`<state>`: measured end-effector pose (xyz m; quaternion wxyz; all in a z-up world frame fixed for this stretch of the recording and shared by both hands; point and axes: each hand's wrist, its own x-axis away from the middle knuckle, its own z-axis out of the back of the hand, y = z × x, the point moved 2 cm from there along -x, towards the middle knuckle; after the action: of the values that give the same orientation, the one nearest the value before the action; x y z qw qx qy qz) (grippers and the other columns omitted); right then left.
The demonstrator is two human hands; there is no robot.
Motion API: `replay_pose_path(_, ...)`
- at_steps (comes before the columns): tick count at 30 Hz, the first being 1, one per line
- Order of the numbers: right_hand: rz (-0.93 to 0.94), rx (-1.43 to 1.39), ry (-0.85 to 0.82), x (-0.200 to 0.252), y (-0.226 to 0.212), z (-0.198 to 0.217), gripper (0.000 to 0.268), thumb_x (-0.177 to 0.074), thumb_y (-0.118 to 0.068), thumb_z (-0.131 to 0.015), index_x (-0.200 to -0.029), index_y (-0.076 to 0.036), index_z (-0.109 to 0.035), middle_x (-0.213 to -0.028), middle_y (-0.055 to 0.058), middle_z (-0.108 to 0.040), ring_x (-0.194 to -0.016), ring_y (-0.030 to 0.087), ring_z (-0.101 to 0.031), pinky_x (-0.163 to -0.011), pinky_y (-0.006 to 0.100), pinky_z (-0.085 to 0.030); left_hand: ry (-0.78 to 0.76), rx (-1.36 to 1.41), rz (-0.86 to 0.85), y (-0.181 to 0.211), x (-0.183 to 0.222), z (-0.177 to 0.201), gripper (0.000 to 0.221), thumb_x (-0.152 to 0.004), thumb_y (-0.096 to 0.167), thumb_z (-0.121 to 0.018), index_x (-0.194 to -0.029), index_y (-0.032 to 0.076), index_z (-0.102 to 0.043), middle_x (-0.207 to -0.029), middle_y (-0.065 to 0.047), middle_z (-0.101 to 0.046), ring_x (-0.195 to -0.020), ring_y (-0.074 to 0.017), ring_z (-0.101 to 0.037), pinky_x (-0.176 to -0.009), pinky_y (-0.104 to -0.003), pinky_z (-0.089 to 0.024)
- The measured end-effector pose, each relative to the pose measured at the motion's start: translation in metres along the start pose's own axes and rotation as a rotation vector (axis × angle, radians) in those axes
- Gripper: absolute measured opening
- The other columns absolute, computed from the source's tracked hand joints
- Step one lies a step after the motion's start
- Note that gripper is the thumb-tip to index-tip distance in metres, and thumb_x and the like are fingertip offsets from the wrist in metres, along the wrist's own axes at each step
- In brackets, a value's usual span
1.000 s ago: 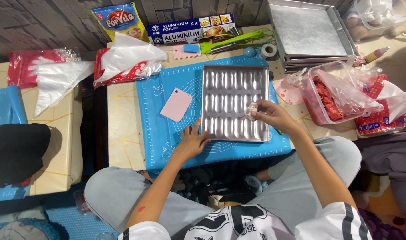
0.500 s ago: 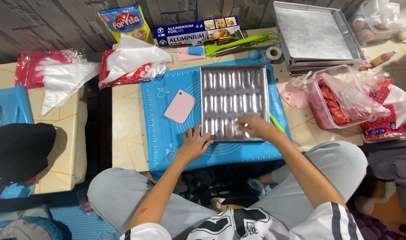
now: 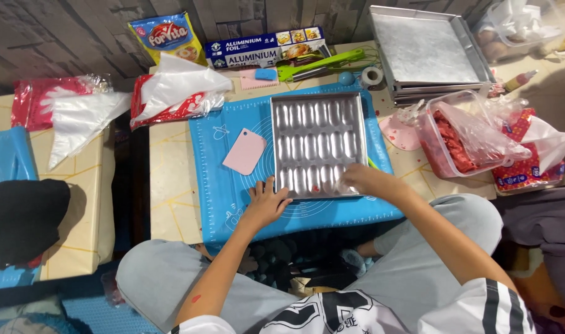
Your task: Cleaning a metal baking tray with a cloth and portioning red dough into plastic bags.
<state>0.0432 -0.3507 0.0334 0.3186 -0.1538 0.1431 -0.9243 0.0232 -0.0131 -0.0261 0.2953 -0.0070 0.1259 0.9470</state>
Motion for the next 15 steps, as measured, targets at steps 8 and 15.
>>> replay_pose_path(8,-0.451,-0.027,0.351,0.091,0.059,0.070,0.028,-0.098,-0.021,-0.060,-0.115,-0.005,-0.074,-0.106,0.023,-0.075,-0.101,0.043,-0.070,-0.092,0.049,-0.056,0.021,-0.041,-0.022,0.002,0.001,0.008,0.036,-0.105,0.054,-0.035,-0.107,0.024,-0.054,-0.128,-0.016,-0.035,-0.102,-0.0332,-0.037,-0.080,-0.047,-0.042)
replay_pose_path(15,-0.612,0.056,0.309,0.102,0.094,0.062,0.023,-0.086,-0.036,-0.074,-0.100,-0.018,-0.070,-0.097,0.005,-0.075,-0.095,0.026,-0.074,-0.086,0.038,-0.059,0.025,-0.063,-0.004,0.002,0.000,-0.001,0.035,-0.104,0.056,-0.036,-0.106,0.025,-0.053,-0.128,-0.014,-0.035,-0.104,-0.0330,-0.037,-0.079,-0.047,-0.043)
